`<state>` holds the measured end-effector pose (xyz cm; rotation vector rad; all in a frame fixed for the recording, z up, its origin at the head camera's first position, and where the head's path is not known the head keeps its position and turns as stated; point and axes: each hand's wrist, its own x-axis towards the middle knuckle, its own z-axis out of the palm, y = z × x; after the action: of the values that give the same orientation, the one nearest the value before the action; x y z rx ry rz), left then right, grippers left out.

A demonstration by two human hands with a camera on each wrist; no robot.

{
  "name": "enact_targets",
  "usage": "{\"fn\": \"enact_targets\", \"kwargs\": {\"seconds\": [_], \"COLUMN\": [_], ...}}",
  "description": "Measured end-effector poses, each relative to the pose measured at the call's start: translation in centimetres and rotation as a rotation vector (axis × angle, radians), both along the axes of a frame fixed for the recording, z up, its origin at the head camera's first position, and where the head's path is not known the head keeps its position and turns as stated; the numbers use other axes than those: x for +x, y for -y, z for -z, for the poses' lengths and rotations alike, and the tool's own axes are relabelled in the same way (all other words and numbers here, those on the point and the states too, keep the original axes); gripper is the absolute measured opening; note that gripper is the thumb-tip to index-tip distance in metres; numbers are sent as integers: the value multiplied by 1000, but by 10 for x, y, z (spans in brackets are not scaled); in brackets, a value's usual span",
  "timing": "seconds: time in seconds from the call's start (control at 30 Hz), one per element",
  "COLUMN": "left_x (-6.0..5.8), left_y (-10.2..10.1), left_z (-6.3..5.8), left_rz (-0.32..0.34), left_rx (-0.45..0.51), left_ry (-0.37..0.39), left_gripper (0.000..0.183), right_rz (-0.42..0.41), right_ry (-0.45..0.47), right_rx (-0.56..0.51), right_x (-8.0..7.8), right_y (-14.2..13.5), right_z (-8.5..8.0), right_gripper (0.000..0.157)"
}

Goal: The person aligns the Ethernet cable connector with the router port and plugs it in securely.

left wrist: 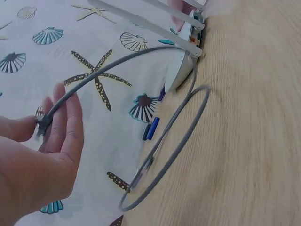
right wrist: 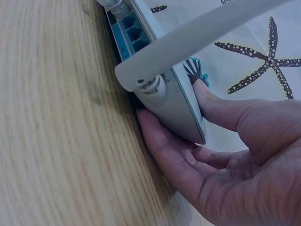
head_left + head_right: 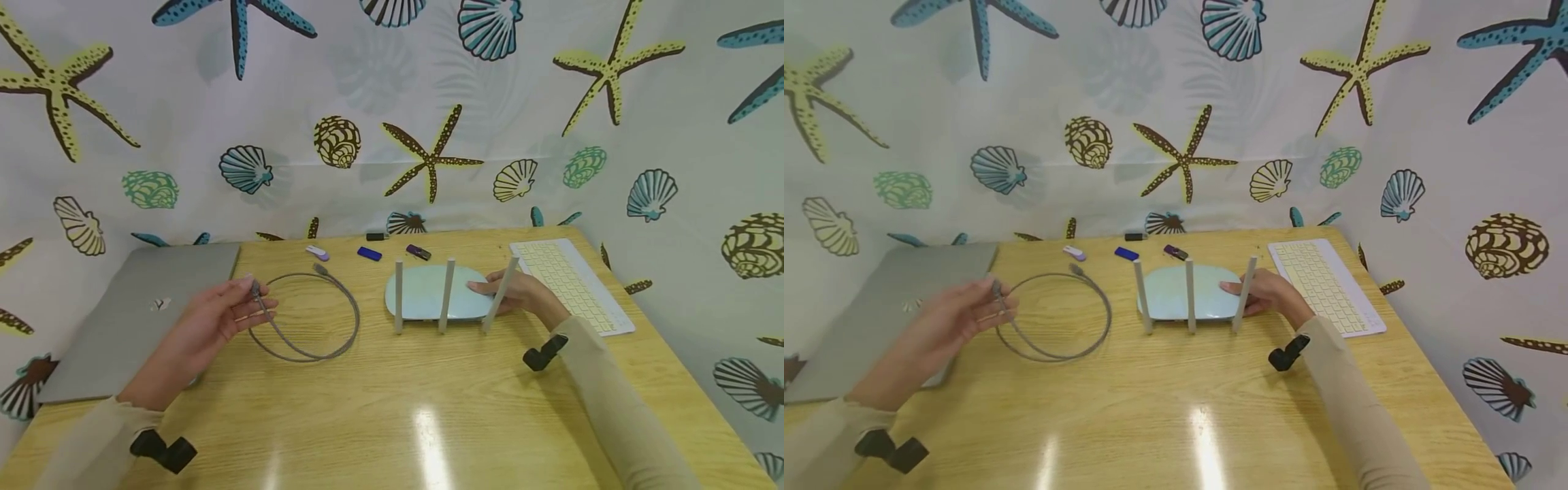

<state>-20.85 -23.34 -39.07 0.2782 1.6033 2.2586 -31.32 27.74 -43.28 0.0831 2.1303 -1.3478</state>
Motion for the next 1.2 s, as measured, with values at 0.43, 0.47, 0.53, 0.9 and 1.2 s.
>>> {"fn": "enact_targets", "kwargs": {"seconds": [0.43,0.47,0.53,0.9,1.2], "left_x": [5,5,5,6,16], "left_y": [-53,-59,-71,-140,-183], "left_z": [7,13,26,72,82], "left_rz": [266,290,336,327,130], "left_rx": [-579,-573,-543,-351,-240], "left_ry": [57,64,83,161,139], "left_gripper": [41,42,43,37,36], "right_rz": [19,21,25,7,68], "right_ry": [-30,-28,-22,-47,-44], "right_rx": [34,34,31,-14,-7], "right_x": [1,1,1,-1,3], "right_y": [-4,-4,-3,1,10], "right_z": [1,1,2,8,8], "right_gripper": [91,91,90,80,68]}}
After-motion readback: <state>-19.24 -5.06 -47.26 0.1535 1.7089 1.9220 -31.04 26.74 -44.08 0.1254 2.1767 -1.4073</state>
